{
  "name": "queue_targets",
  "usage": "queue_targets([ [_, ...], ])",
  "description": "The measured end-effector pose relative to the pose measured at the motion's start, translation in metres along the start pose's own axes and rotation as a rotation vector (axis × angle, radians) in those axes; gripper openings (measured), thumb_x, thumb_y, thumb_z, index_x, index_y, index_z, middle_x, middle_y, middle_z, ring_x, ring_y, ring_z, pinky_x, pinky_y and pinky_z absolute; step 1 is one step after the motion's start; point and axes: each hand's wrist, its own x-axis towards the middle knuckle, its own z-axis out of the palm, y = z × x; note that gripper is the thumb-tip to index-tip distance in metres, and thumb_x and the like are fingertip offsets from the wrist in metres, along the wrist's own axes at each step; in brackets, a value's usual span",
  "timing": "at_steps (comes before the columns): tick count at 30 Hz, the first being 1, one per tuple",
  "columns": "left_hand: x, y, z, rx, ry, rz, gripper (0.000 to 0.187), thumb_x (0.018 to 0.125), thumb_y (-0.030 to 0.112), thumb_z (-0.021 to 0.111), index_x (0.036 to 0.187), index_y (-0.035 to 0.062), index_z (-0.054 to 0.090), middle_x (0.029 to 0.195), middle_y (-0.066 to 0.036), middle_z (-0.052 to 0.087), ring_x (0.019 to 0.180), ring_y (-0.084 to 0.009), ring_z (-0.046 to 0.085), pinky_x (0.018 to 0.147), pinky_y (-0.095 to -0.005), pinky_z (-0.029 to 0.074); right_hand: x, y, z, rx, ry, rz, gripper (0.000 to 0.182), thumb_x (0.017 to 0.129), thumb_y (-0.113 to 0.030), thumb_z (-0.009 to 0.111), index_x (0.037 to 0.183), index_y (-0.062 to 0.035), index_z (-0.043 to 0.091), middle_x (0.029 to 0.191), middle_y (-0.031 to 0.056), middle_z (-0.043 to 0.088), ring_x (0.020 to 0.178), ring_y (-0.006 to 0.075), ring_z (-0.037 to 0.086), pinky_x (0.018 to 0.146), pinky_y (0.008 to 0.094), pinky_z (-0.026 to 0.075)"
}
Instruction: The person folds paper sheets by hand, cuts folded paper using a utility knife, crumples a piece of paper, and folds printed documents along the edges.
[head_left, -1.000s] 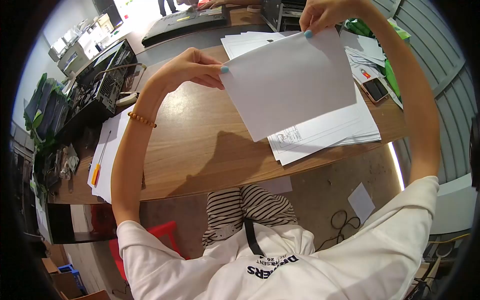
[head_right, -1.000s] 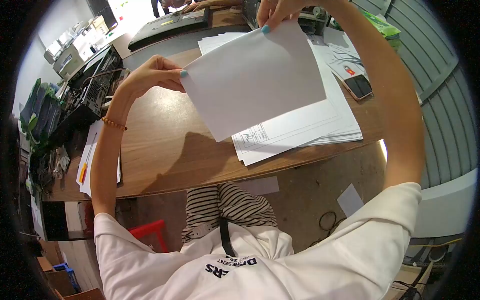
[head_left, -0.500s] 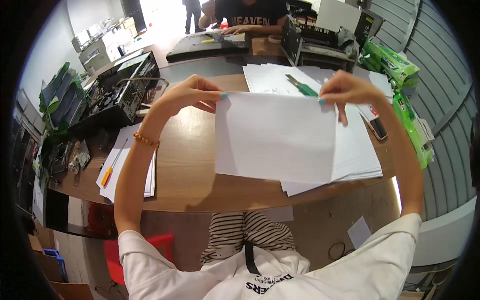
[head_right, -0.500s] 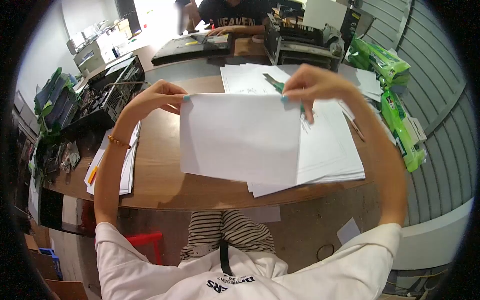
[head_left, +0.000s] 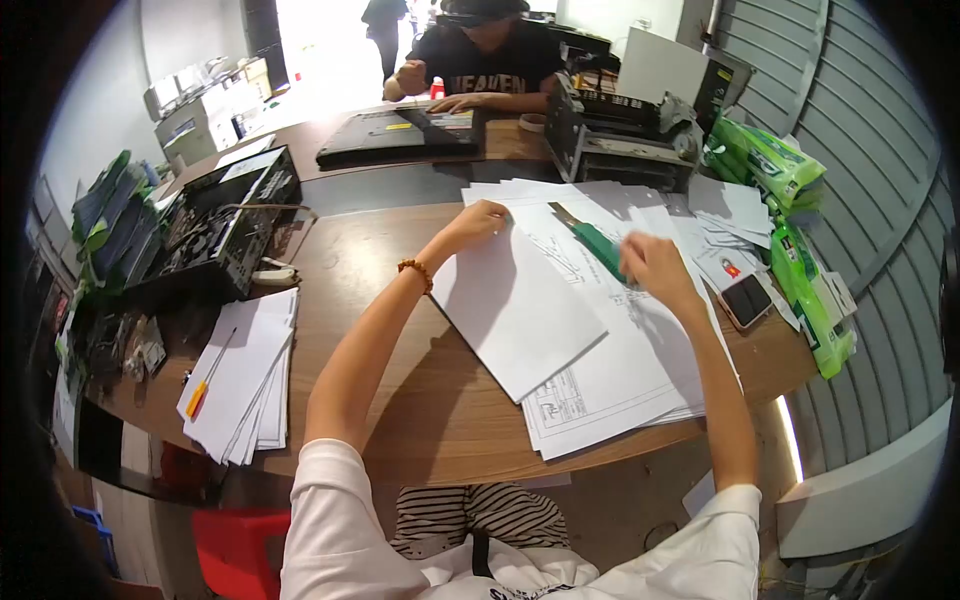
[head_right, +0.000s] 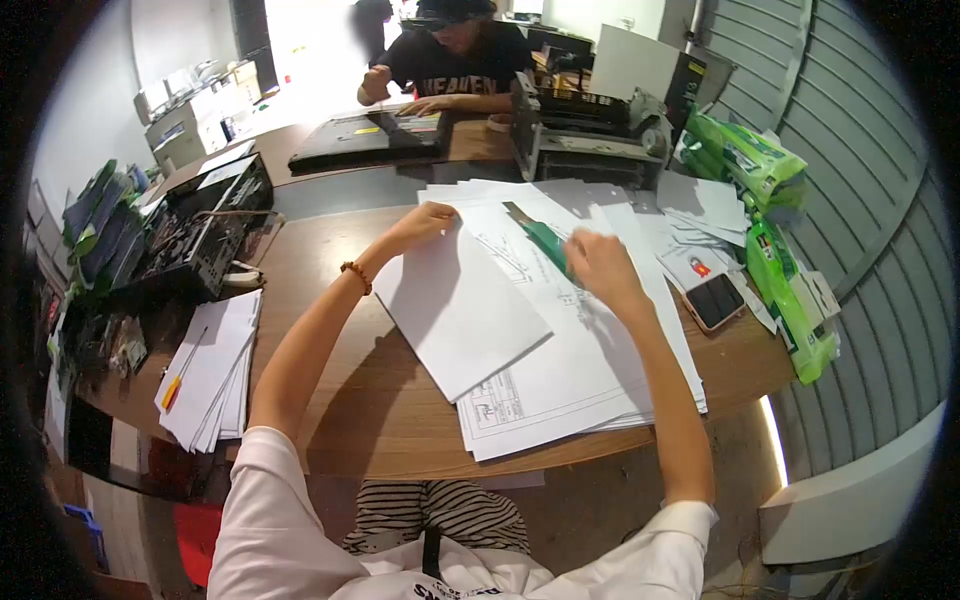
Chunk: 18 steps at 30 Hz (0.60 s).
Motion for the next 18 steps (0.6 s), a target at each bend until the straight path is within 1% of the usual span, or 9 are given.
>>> queue_targets([
  [1,0.005,-0.003,0.003,-0.003,-0.015,0.007,0.024,0.081,0.013,0.049,0.097,-0.0021,0.06,0.083,-0.01,0.061,0.074,-0.0189,0.055,0.067,-0.0286,0.044,0.011,0.014,0.007,-0.003,0.006,0.015,0.023,0.085,-0.018,0.052,0.085,0.0042,0.058,0.066,0.0122,0.062,0.057,0.0199,0.06,0.056,0.0315,0.048],
  [3,0.015,-0.012,0.007,0.241,0.065,0.097,0.024,0.083,0.014,0.046,0.093,-0.0029,0.059,0.08,-0.015,0.061,0.075,-0.0272,0.057,0.069,-0.0317,0.044,0.032,0.039,0.035,-0.301,0.281,-0.125,0.03,0.081,-0.025,0.056,0.089,0.0032,0.06,0.089,0.0177,0.061,0.09,0.028,0.056,0.077,0.0358,0.046],
  [4,0.017,-0.01,0.009,0.282,0.068,0.045,0.027,0.085,0.019,0.045,0.1,-0.0013,0.056,0.092,-0.019,0.059,0.09,-0.034,0.054,0.079,-0.039,0.04,0.038,0.042,0.044,-0.296,0.294,-0.11,0.03,0.081,-0.025,0.056,0.089,0.0032,0.06,0.089,0.0177,0.061,0.09,0.028,0.056,0.077,0.0358,0.046],
  [5,0.015,-0.009,0.016,0.293,0.053,0.053,0.027,0.085,0.019,0.045,0.1,-0.0013,0.056,0.092,-0.019,0.059,0.09,-0.034,0.054,0.079,-0.039,0.04,0.044,0.044,0.055,-0.298,0.275,-0.077,0.033,0.079,-0.027,0.058,0.09,0.0033,0.06,0.097,0.0178,0.058,0.098,0.029,0.05,0.082,0.0373,0.043],
  [7,-0.009,0.017,0.033,0.641,0.425,0.113,0.044,0.086,0.031,0.047,0.113,-0.0042,0.047,0.115,-0.023,0.051,0.111,-0.0384,0.042,0.091,-0.0488,0.031,0.051,0.037,0.065,-0.292,0.261,-0.027,0.036,0.078,-0.03,0.06,0.09,0.0035,0.06,0.105,0.0179,0.054,0.107,0.0299,0.044,0.087,0.0388,0.04],
  [9,-0.039,0.037,0.046,0.609,0.252,0.141,0.062,0.086,0.042,0.045,0.124,-0.0065,0.035,0.127,-0.026,0.037,0.123,-0.0411,0.027,0.098,-0.0534,0.02,0.05,0.03,0.063,-0.27,0.112,0.006,0.039,0.077,-0.032,0.06,0.093,0.0034,0.059,0.105,0.0167,0.054,0.11,0.0301,0.041,0.088,0.0406,0.039],
  [10,-0.06,0.05,0.052,0.667,0.177,0.17,0.068,0.085,0.044,0.047,0.128,-0.0059,0.03,0.131,-0.026,0.031,0.126,-0.0403,0.022,0.102,-0.0506,0.015,0.05,0.04,0.07,-0.358,0.262,-0.121,0.039,0.079,-0.033,0.06,0.096,0.0028,0.057,0.101,0.0159,0.055,0.098,0.0305,0.051,0.08,0.0407,0.044],
  [14,-0.114,0.07,0.068,0.722,-0.006,0.352,0.085,0.079,0.055,0.05,0.13,-0.0091,0.026,0.133,-0.034,0.023,0.13,-0.0433,0.012,0.105,-0.051,0.007,0.017,0.03,0.045,-0.346,0.357,0.019,0.029,0.082,-0.027,0.057,0.095,-0.0022,0.055,0.097,0.0134,0.054,0.065,0.0322,0.06,0.06,0.0406,0.049],
  [18,-0.124,0.068,0.075,0.708,-0.105,0.362,0.087,0.077,0.053,0.053,0.134,-0.0053,0.021,0.138,-0.031,0.013,0.132,-0.0418,0.005,0.107,-0.0483,0.006,-0.065,0.001,0.005,-0.167,0.287,-0.009,0.024,0.083,-0.021,0.056,0.101,-0.0043,0.056,0.097,0.0146,0.05,0.072,0.0318,0.058,0.064,0.0383,0.047],
])
